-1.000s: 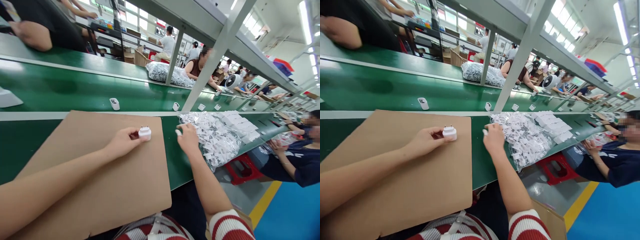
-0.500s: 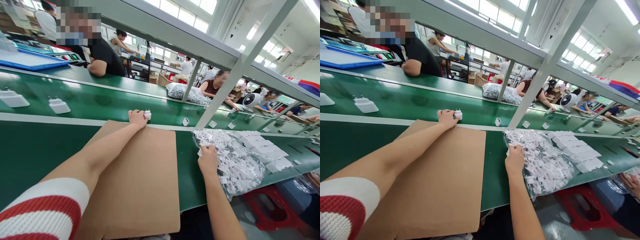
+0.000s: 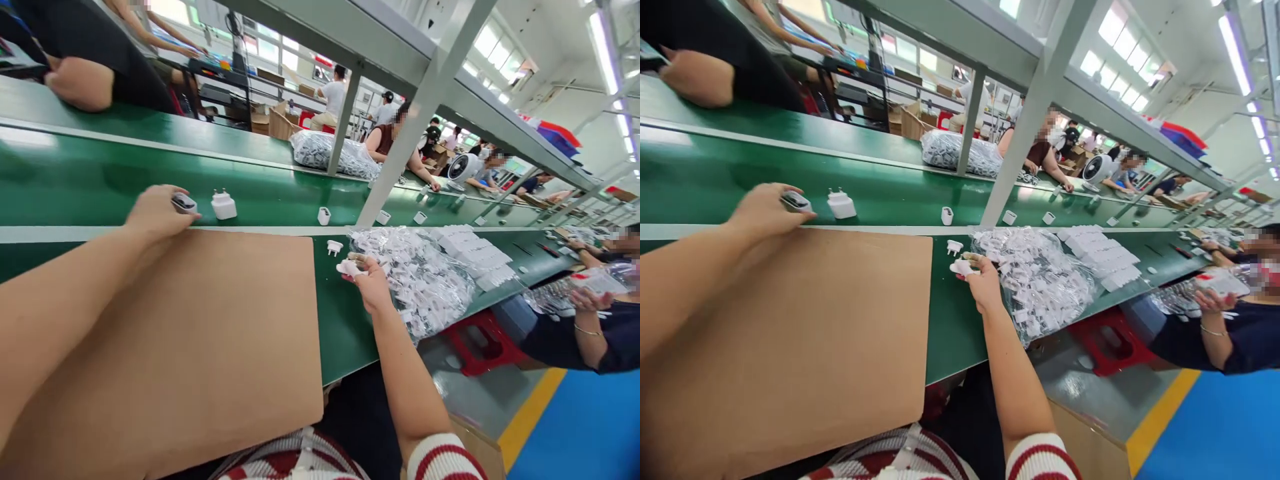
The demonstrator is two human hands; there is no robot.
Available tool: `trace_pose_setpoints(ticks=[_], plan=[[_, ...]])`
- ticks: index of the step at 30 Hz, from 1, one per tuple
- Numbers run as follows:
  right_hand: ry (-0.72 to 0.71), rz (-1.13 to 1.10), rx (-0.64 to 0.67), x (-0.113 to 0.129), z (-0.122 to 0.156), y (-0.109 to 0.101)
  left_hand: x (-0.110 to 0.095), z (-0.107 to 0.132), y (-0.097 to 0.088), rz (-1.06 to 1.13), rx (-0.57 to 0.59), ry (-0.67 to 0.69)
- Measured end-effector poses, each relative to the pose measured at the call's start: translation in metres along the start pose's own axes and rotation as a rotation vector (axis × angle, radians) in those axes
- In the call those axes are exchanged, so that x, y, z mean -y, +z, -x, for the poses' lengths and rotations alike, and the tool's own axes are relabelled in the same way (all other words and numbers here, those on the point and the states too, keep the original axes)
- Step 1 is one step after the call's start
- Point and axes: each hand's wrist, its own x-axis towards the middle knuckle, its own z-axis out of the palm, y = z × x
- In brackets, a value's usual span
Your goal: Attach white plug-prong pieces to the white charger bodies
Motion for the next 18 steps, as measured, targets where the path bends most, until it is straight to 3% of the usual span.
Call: trace_pose_setpoints(ticks=[3, 5, 7, 10, 12, 15, 18], plan=[[0.155, -0.167, 0.180, 0.005, 0.006, 0.008, -0.033, 0.041, -0.001, -0.032, -0.121, -0.041], [0.211, -0.132, 0.246, 0.011, 0.008, 0.012, -0.061, 0.082, 0.007, 0.082, -0.047, -0.026], [0.207, -0.054, 0.274, 0.018, 0.007, 0.018, -0.086, 0.124, 0.022, 0.146, 0.112, 0.014], [0.139, 0.037, 0.324, 0.026, 0.003, 0.037, -0.107, 0.169, 0.047, 0.227, 0.245, 0.121], [0.049, 0.063, 0.377, 0.029, 0.002, 0.056, -0.108, 0.181, 0.059, 0.242, 0.294, 0.153], [-0.139, 0.114, 0.379, 0.025, 0.007, 0.081, -0.096, 0.180, 0.067, 0.324, 0.416, 0.179], [-0.333, 0.275, 0.346, 0.016, 0.016, 0.092, -0.082, 0.174, 0.066, 0.444, 0.512, 0.228]])
